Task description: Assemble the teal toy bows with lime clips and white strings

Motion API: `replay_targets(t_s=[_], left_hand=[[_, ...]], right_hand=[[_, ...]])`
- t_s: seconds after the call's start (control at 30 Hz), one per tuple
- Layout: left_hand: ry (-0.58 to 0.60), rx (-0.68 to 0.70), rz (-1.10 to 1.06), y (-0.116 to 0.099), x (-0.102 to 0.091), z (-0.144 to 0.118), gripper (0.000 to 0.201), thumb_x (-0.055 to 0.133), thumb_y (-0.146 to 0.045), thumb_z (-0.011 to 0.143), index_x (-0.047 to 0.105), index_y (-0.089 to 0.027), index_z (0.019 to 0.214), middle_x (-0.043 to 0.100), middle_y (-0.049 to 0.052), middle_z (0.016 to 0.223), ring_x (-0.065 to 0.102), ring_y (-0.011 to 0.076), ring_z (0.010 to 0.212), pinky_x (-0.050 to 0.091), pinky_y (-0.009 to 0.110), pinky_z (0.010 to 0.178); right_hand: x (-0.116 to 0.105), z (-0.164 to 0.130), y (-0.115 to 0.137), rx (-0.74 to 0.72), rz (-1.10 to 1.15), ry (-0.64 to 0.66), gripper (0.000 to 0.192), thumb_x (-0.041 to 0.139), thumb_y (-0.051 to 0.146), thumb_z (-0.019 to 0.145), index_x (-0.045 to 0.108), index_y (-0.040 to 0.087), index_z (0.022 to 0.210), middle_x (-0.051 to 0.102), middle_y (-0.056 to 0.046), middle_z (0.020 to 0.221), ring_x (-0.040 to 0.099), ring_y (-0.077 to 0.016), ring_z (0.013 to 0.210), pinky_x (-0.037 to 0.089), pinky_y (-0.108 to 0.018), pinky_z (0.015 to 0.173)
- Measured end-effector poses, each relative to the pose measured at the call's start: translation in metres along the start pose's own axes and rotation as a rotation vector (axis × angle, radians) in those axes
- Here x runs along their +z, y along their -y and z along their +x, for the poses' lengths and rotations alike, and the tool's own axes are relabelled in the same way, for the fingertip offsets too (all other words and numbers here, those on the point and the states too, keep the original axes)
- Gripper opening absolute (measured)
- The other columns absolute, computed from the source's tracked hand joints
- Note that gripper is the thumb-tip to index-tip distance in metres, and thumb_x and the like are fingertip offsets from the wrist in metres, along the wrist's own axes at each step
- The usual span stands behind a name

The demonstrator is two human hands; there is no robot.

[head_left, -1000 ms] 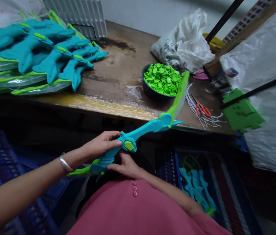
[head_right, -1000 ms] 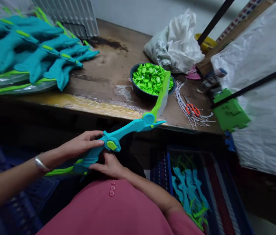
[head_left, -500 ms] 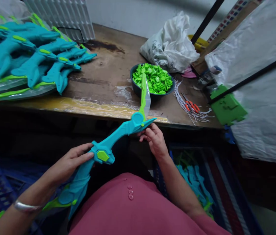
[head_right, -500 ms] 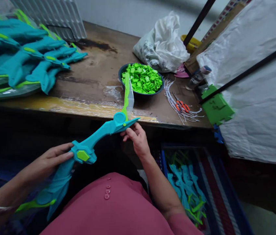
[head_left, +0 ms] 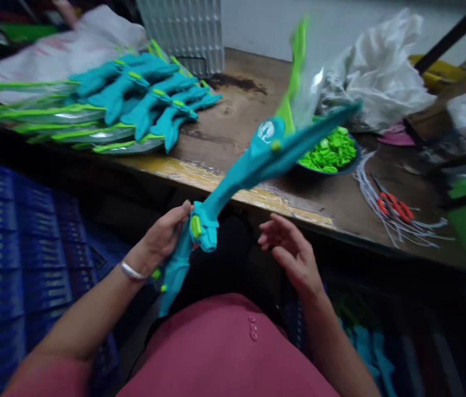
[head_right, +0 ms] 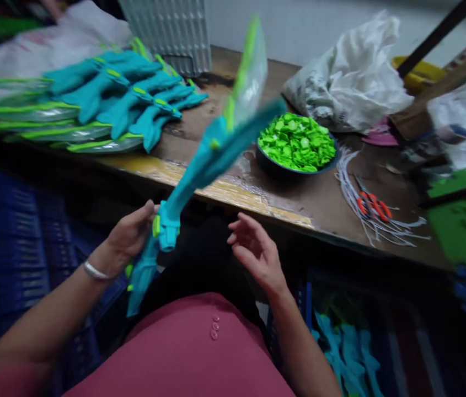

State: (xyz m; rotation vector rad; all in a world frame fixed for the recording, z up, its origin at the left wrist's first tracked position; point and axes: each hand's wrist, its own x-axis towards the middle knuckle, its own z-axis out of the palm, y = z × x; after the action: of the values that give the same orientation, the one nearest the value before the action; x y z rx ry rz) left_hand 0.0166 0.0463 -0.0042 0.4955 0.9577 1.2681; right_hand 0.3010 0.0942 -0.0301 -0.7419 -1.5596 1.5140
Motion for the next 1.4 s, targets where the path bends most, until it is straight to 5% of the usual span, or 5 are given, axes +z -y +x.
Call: replay_targets(t_s=[0.3, 0.63, 0.87, 1.1, 1.4], left_hand=[[0.217, 0.412, -0.137, -0.030, 0.004, 0.028, 0.052, 0.055, -0.069, 0.087, 0.063, -0.019, 0.074, 0.049, -0.002, 0.047, 0.046, 0.0122, 0.032, 0.035, 0.024, 0.038], [0.165, 0.391, -0.149, -0.031, 0.004, 0.029, 0.069, 0.044, -0.082, 0.087, 0.038, -0.023, 0.051, 0.018, -0.008, 0.031, 0.026, 0.0115, 0.024, 0.030, 0.028, 0.037], [-0.164, 0.431, -0.190, 0.013, 0.010, -0.003, 0.031, 0.058, -0.047, 0.093, 0.074, -0.021, 0.091, 0.077, 0.006, 0.086, 0.073, 0.0258, 0.086, 0.058, 0.042, 0.086], [-0.087, 0.103, -0.361, 0.064, -0.031, -0.029, 0.072, 0.062, -0.048, 0.081, 0.054, -0.022, 0.148, 0.062, 0.018, 0.145, 0.043, 0.0431, 0.145, 0.024, 0.072, 0.119], [-0.462, -0.169, -0.117, 0.101, -0.022, -0.007, 0.040, 0.079, -0.046, 0.075, 0.074, -0.035, 0.113, 0.079, 0.000, 0.117, 0.047, 0.0388, 0.143, 0.023, 0.057, 0.125]], right_hand=[[0.073, 0.005, -0.023, -0.049, -0.361, 0.361, 0.083, 0.082, 0.053, 0.079, 0.047, 0.028, 0.150, 0.056, -0.013, 0.147, 0.055, -0.0328, 0.134, 0.045, -0.051, 0.115], [0.079, 0.002, -0.025, -0.390, -0.671, 0.223, 0.092, 0.076, 0.054, 0.085, 0.028, 0.027, 0.159, 0.056, -0.018, 0.145, 0.054, -0.0378, 0.134, 0.040, -0.063, 0.115], [0.039, -0.013, -0.028, -0.291, -0.669, 0.139, 0.078, 0.077, 0.045, 0.084, 0.044, 0.022, 0.150, 0.064, -0.016, 0.132, 0.063, -0.0326, 0.118, 0.052, -0.051, 0.102], [-0.014, -0.038, -0.038, -0.301, -0.802, 0.163, 0.078, 0.077, 0.045, 0.081, 0.047, 0.018, 0.148, 0.067, -0.017, 0.124, 0.064, -0.0337, 0.113, 0.049, -0.054, 0.100], [-0.064, -0.037, -0.038, -0.448, -0.994, 0.132, 0.045, 0.064, 0.053, 0.095, 0.065, 0.016, 0.121, 0.075, -0.010, 0.113, 0.069, -0.0206, 0.105, 0.056, -0.033, 0.094]])
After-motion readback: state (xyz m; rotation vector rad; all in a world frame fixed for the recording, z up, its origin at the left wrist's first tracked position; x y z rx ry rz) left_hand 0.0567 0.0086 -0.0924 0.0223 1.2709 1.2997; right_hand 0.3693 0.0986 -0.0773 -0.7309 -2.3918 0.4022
